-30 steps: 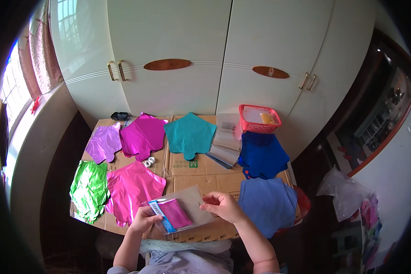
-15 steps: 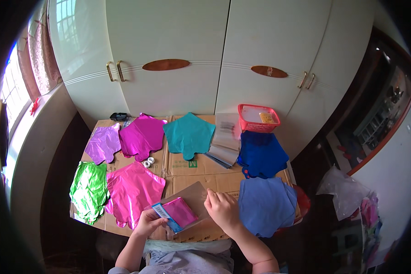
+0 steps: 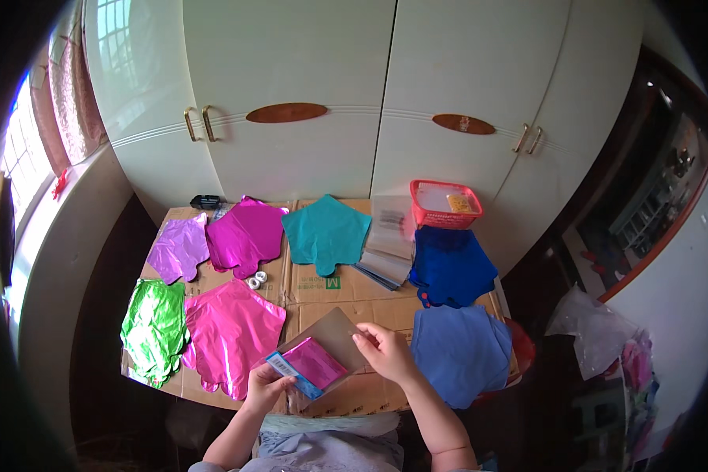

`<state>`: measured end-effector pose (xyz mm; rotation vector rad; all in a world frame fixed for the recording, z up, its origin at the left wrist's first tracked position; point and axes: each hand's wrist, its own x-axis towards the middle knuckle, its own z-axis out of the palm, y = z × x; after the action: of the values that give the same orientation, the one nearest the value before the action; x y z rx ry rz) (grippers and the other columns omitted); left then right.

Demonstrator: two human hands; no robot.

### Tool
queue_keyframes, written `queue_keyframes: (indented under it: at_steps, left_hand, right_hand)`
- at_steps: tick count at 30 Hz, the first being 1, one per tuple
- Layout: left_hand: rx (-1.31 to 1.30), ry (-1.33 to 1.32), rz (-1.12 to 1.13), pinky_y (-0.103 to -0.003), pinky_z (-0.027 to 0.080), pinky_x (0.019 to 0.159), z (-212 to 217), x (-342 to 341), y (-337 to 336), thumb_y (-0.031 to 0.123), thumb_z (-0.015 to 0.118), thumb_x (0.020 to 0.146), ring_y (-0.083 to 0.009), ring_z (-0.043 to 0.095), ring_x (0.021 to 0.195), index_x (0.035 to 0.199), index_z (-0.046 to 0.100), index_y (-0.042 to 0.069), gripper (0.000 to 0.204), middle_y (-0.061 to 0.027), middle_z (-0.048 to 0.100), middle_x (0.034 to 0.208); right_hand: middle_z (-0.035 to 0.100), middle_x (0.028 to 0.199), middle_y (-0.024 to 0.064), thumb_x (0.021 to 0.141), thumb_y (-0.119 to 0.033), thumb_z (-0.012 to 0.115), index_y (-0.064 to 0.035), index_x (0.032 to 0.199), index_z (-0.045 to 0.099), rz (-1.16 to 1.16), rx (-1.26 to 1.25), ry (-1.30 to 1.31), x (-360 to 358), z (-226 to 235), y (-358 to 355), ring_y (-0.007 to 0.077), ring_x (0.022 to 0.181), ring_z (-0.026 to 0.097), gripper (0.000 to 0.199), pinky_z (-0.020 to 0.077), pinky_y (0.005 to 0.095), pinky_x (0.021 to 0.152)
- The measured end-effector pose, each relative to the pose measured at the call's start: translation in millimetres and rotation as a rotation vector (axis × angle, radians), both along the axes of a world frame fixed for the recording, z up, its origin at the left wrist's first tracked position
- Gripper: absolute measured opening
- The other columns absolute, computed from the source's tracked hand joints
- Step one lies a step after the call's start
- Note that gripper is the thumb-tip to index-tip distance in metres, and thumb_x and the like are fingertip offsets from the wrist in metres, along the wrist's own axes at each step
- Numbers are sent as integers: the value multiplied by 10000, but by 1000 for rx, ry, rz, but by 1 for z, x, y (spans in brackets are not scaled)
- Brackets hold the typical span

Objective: The recorder is folding star-shaped plastic sheets and placing them into small clear bags with cardboard inserts.

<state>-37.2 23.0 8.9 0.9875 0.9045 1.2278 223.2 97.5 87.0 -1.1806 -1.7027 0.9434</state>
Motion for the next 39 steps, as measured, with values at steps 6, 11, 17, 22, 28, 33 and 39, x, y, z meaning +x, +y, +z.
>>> queue_keyframes:
  at_steps: [6,11,17,22,28,33,39]
  left_hand:
    - [-45,125,96,-224,516,662,5,10,5,21,666,854,-99,637,764,1171,561,-19,336,-57,669,941]
    - [482,1122,316,-395,482,886,30,16,3,67,719,734,-282,574,1090,1224,536,51,523,-137,581,1181]
    - [885,1467,-175,-443,405,992,15,30,19,368,665,795,-311,484,1214,1200,591,183,451,-100,530,1289]
    - [907,1536,-162,-467,387,1019,10,36,18,453,648,802,-347,477,1213,1220,585,164,512,-142,523,1283]
    - [927,1510,-159,-471,401,1010,9,40,17,473,657,792,-368,474,1188,1217,586,143,543,-170,508,1268]
    - [884,1534,-157,-480,410,999,8,49,11,478,668,780,-395,459,1183,1217,593,143,556,-184,472,1293]
    - [870,1554,-140,-484,416,982,8,53,9,501,657,778,-422,440,1212,1245,584,160,583,-227,449,1324]
  right_hand:
    - [608,657,9,906,-170,618,-1,931,658,83,-229,35,12,-13,21,46,624,523,176,409,238,558]
    - [637,673,79,887,-198,621,-27,936,669,66,-196,-177,17,-41,62,84,616,550,184,433,279,584]
    - [670,855,71,787,-122,683,-76,945,690,18,66,-478,-4,-61,101,235,809,625,165,482,349,741]
    - [599,884,67,734,-80,696,-105,901,687,126,372,-466,-30,-69,81,272,922,584,169,473,373,821]
    - [600,895,114,813,-38,582,-47,946,674,258,345,-342,-40,-101,75,302,884,598,162,480,387,813]
    - [599,903,121,822,-45,561,-41,988,662,335,236,-409,-46,-102,81,302,911,593,195,474,389,823]
    - [607,895,109,805,-84,580,-71,952,675,318,449,-491,-47,-91,73,290,903,600,175,485,397,809]
